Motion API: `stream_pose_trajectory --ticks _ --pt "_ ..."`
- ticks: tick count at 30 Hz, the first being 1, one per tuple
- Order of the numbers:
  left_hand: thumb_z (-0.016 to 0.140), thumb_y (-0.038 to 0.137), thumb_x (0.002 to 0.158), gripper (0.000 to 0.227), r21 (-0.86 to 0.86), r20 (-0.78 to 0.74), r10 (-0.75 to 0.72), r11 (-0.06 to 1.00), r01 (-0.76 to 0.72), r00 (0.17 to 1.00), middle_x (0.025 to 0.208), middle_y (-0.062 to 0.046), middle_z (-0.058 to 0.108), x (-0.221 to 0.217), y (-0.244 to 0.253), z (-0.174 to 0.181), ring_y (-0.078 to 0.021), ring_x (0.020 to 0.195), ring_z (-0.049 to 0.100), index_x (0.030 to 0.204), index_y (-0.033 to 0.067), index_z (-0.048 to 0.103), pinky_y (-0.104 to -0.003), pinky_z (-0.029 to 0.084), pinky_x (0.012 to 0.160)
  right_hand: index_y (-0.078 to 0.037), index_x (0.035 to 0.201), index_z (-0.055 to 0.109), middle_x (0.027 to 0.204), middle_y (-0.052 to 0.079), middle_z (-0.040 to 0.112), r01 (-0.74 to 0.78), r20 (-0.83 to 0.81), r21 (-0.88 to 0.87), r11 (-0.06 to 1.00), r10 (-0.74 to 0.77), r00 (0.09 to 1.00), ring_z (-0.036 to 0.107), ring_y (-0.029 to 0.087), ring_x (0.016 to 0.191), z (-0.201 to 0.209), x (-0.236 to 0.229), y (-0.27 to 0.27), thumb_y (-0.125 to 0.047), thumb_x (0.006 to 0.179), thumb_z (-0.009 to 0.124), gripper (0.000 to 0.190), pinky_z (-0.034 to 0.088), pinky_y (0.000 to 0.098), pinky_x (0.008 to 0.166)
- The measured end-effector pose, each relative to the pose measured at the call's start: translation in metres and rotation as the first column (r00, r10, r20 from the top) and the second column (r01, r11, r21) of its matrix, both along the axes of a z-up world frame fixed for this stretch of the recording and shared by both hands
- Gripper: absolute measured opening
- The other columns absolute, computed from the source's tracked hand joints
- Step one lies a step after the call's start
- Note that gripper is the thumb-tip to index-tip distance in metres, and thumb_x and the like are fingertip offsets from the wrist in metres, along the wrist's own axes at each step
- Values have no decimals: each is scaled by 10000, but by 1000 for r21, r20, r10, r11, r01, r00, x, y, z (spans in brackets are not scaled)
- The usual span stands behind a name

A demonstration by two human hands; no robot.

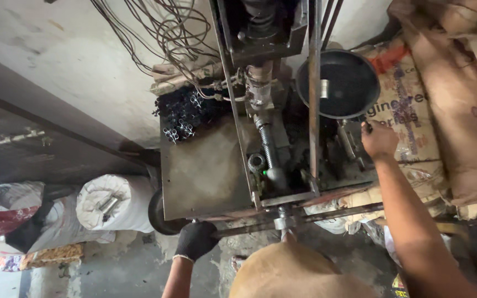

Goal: The person operates a manual machine by turning a crank and placing small metal pieces into a hopper. They repeatedly cycle the machine to process the metal pieces.

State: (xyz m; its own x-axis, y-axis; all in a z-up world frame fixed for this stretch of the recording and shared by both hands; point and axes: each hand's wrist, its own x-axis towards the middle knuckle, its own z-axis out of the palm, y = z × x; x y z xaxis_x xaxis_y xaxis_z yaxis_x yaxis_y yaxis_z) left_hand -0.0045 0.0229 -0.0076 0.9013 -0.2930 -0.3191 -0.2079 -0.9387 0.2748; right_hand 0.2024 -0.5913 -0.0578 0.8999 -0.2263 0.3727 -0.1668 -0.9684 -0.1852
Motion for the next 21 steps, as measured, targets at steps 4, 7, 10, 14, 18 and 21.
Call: stream_pose_trajectory --ticks 4,7,10,14,18,21 --pt "761 383 713 198 -120 66 36 992 -28 997 802 -108 748 0 -1 11 -361 788 713 782 199 789 -494 576 704 -110 1049 748 987 184 731 -14 12 -28 1000 15 1000 700 412 882 -3 0 -1 -396 1050 636 307 553 522 794" --pt "762 376 721 190 -107 79 12 994 -3 997 814 -103 751 -1 -3 14 -357 795 714 791 202 791 -488 576 712 -109 1087 757 978 191 730 -22 52 -42 999 24 998 699 410 904 0 -1 0 -395 1051 639 312 556 514 778" --pt "751 378 750 176 -32 38 7 999 -5 999 847 -93 754 -1 -3 14 -347 818 718 806 216 794 -481 577 739 -111 1067 761 960 192 735 17 -12 -8 1000 -17 1000 695 421 891 6 -1 4 -404 1025 648 317 547 532 748" --pt "768 359 688 198 -90 66 88 993 -82 994 866 -95 755 -5 -3 12 -356 833 722 830 225 802 -496 578 729 -97 1024 742 1012 185 741 25 -10 14 1000 -25 1000 702 411 958 14 0 9 -435 1038 633 355 558 525 826" --pt "785 398 667 270 -160 138 149 979 -126 979 859 -111 753 -10 0 7 -371 818 720 866 216 794 -504 578 721 -87 1102 743 1039 222 732 -23 -96 171 985 40 995 675 456 979 25 9 8 -492 1065 566 444 535 560 832" --pt "759 395 694 266 -176 191 45 984 -11 981 878 -109 750 -10 1 4 -371 813 722 877 203 783 -512 577 691 -9 1240 668 1091 321 674 -113 -217 198 974 157 963 623 538 992 37 11 -5 -527 1055 570 558 490 619 827"
